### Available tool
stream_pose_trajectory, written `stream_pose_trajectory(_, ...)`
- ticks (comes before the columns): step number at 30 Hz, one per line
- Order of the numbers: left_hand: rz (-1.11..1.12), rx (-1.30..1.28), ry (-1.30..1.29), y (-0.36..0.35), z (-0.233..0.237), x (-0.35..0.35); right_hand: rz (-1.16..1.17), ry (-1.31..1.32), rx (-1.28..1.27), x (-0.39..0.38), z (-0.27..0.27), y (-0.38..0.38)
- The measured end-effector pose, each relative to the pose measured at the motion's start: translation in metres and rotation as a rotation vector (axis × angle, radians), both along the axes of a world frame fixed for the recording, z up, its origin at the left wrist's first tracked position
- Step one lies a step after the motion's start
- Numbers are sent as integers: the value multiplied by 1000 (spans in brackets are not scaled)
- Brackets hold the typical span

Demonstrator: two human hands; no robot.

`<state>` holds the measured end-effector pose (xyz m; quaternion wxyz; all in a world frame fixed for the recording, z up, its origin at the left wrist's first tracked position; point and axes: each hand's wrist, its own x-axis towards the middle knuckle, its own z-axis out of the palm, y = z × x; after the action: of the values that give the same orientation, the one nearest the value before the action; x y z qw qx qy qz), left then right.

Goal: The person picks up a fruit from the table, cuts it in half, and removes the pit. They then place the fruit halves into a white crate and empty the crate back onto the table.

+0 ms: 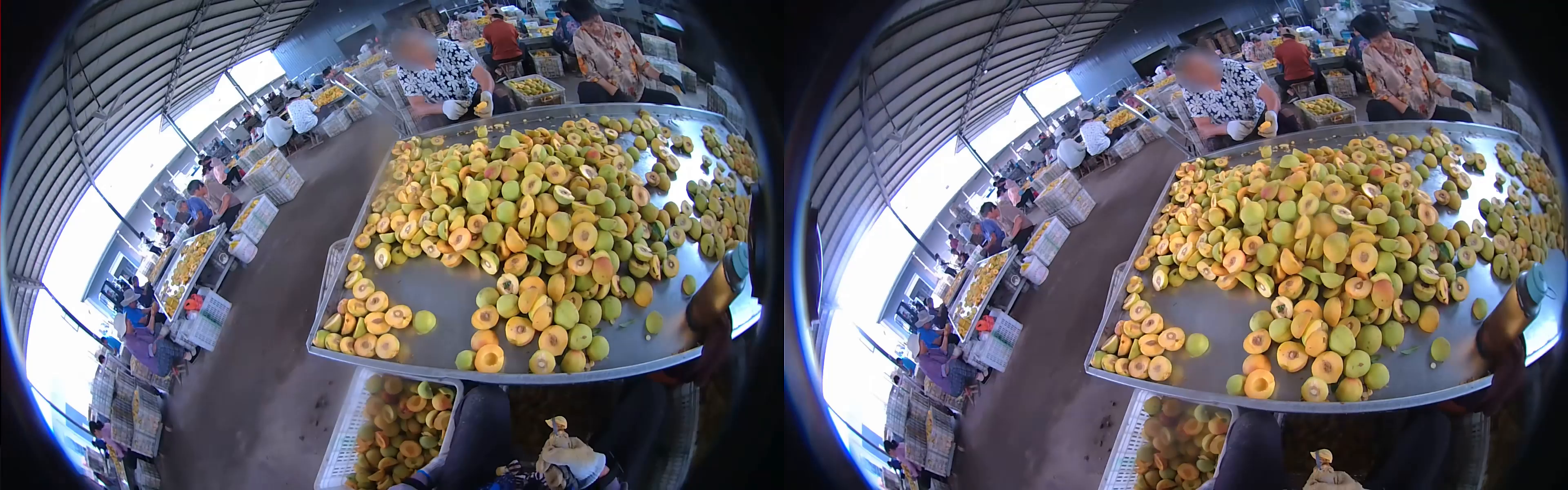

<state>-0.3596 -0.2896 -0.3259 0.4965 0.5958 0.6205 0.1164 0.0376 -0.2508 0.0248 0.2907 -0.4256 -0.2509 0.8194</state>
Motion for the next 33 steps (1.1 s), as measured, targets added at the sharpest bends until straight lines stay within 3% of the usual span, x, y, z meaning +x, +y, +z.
stream_pose_trajectory(1,-100,141,25,-2,-35,-19,19,0,-3,-2,-1,-4)
stream_pose_trajectory(2,37,160,190,22,59,6,40,2,-5,-5,1,-8)
stream_pose_trajectory(3,181,160,340,57,208,47,58,4,-9,-9,6,-14)
stream_pose_trajectory(5,566,289,21,95,322,76,99,-50,-86,-19,22,-21)
stream_pose_trajectory(7,435,799,-37,132,325,76,131,-63,-77,-32,30,-25)
stream_pose_trajectory(9,105,1299,318,175,348,82,143,-51,74,-47,25,-29)
stream_pose_trajectory(12,-306,913,369,207,329,86,193,-57,101,-60,21,-39)
stream_pose_trajectory(15,-244,883,523,220,320,100,226,-68,81,-69,28,-40)
stream_pose_trajectory(19,-267,1063,511,207,309,103,266,-139,153,-95,38,-37)
stream_pose_trajectory(21,-262,1055,500,206,315,100,295,-166,44,-111,42,-36)
stream_pose_trajectory(22,-258,1025,514,207,315,101,323,-64,187,-119,36,-34)
stream_pose_trajectory(23,-259,988,522,207,314,105,289,-144,143,-129,60,-35)
stream_pose_trajectory(25,-238,1033,544,207,309,108,318,-63,75,-132,87,-34)
stream_pose_trajectory(33,-258,954,644,203,315,117,120,-47,155,-114,71,-66)
